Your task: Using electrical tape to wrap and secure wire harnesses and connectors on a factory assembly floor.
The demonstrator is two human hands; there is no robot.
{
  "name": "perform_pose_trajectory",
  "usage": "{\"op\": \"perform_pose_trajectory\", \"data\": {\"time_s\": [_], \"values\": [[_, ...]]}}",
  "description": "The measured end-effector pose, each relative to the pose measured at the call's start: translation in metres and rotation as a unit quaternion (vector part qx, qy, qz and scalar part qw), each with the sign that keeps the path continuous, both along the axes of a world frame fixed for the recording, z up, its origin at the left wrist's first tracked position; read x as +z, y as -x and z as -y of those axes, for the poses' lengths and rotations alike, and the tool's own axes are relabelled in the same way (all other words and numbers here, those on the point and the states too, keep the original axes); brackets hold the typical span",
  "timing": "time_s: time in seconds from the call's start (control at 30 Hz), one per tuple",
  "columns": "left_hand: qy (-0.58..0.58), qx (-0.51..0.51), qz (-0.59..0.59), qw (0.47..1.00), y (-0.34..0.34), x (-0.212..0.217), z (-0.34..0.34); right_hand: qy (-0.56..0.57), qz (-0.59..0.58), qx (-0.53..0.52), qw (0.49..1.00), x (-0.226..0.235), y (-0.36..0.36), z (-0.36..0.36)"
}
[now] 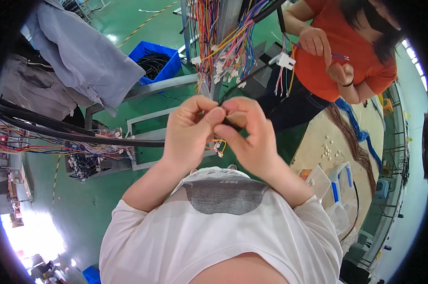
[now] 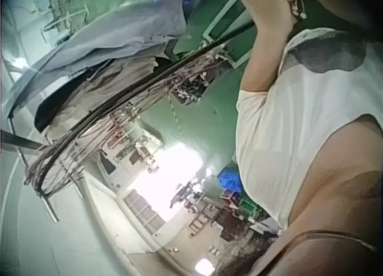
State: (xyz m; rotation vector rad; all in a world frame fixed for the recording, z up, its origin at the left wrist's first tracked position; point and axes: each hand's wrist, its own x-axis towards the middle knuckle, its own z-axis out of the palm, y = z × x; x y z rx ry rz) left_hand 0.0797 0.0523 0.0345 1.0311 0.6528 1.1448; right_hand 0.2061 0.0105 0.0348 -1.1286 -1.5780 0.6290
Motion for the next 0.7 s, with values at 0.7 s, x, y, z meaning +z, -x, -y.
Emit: {"op": "perform_pose_trajectory", "data": {"time_s": [0.7], "values": [[0.073, -0.205, 0.200, 0.955, 0.025, 0.028, -0.012, 0.289, 0.011, 0.009, 0.957, -0.020, -0.109, 0.010]]}}
